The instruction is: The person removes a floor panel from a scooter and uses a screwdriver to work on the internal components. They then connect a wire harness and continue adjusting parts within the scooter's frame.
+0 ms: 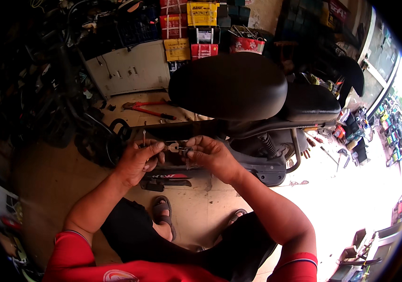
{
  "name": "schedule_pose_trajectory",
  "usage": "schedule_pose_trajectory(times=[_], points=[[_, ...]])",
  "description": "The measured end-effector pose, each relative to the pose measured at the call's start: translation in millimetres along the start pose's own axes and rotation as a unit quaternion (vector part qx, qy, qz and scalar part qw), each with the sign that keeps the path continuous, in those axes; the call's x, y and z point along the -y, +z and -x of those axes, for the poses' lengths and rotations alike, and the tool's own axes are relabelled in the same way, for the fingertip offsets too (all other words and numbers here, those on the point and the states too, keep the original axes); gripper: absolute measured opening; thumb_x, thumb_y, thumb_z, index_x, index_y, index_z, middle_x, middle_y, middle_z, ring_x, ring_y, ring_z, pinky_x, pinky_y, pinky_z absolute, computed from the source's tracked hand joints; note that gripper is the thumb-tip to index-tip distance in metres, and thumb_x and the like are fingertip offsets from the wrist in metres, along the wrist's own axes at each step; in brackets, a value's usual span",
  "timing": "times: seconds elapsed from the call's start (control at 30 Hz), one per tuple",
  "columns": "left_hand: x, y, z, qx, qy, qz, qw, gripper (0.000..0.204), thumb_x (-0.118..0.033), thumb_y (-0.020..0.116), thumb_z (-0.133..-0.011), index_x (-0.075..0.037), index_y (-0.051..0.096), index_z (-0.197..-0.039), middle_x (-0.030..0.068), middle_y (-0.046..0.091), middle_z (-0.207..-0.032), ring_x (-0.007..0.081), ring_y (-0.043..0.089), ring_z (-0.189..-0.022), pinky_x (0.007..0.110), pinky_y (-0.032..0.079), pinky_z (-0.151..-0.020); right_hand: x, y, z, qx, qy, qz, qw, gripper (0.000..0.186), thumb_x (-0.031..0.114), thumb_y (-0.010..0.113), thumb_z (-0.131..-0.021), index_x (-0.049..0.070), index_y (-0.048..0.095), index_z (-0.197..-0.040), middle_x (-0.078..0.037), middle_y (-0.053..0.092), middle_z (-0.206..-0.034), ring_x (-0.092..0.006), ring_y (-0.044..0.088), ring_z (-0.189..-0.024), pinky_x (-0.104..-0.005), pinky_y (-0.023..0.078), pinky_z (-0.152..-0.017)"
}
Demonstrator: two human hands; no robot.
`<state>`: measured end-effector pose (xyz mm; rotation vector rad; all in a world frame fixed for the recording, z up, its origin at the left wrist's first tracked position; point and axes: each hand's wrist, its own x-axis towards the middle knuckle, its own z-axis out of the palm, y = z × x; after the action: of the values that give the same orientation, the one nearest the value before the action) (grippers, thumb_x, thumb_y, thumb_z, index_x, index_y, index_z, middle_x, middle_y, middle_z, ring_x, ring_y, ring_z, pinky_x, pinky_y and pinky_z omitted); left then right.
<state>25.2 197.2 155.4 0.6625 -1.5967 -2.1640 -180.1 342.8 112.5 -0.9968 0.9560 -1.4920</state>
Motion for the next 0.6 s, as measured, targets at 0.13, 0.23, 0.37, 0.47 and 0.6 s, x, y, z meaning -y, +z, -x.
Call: schedule_pose_trajectory(times=[0.13,0.23,0.37,0.47,0.6], points=[[6,-8,-11,-0.02,-0.003,0.005,1.0,0.026,-0.031,0.077,-0.09,-0.007,0.066,-0.086,0.0036,0.064,-0.07,0.004,0.042,-0.046,0.02,0.029,-0.043,-11,-4,-4,-0.015,0.019,-0.049,0.998,0.012,0.004,0.06,-0.099,0.004,0.061,-0.11,-0.007,0.069,-0.098,-0.0142,0.066,-0.091,-0.0288,0.054,-0.084],[8,-14,-17,-0.035,-0.009,0.009,0.999,0.028,-0.033,0.078,-0.088,-0.009,0.064,-0.084,0.0026,0.063,-0.069,0.0042,0.042,-0.046,0.02,0.029,-0.043,-18,-9,-7,0.001,0.023,-0.053,0.998,0.011,0.003,0.06,-0.099,0.003,0.062,-0.109,-0.008,0.07,-0.097,-0.0156,0.067,-0.092,-0.0295,0.055,-0.085],[9,-19,-23,-0.05,-0.012,0.009,0.999,0.029,-0.034,0.079,-0.087,-0.009,0.064,-0.085,0.002,0.062,-0.068,0.0044,0.041,-0.046,0.02,0.029,-0.043,-21,-11,-7,0.003,0.051,-0.046,0.998,0.017,0.001,0.059,-0.099,0.002,0.063,-0.115,-0.008,0.07,-0.102,-0.0173,0.068,-0.096,-0.0312,0.056,-0.088],[9,-22,-25,-0.06,-0.011,0.014,0.998,0.029,-0.034,0.079,-0.087,-0.01,0.064,-0.085,0.0016,0.062,-0.067,0.0045,0.041,-0.046,0.02,0.029,-0.043,-13,-2,-7,0.01,0.054,-0.056,0.997,0.023,0.0,0.058,-0.098,0.001,0.062,-0.121,-0.009,0.069,-0.106,-0.0183,0.069,-0.099,-0.0313,0.056,-0.09],[14,-32,-26,-0.075,-0.019,0.017,0.997,0.027,-0.034,0.079,-0.087,-0.01,0.065,-0.087,0.0005,0.06,-0.066,0.0044,0.043,-0.047,0.02,0.029,-0.043,-6,15,-11,-0.038,0.05,-0.05,0.997,0.028,0.003,0.063,-0.096,-0.001,0.062,-0.124,-0.01,0.07,-0.108,-0.0174,0.069,-0.099,-0.03,0.056,-0.09]])
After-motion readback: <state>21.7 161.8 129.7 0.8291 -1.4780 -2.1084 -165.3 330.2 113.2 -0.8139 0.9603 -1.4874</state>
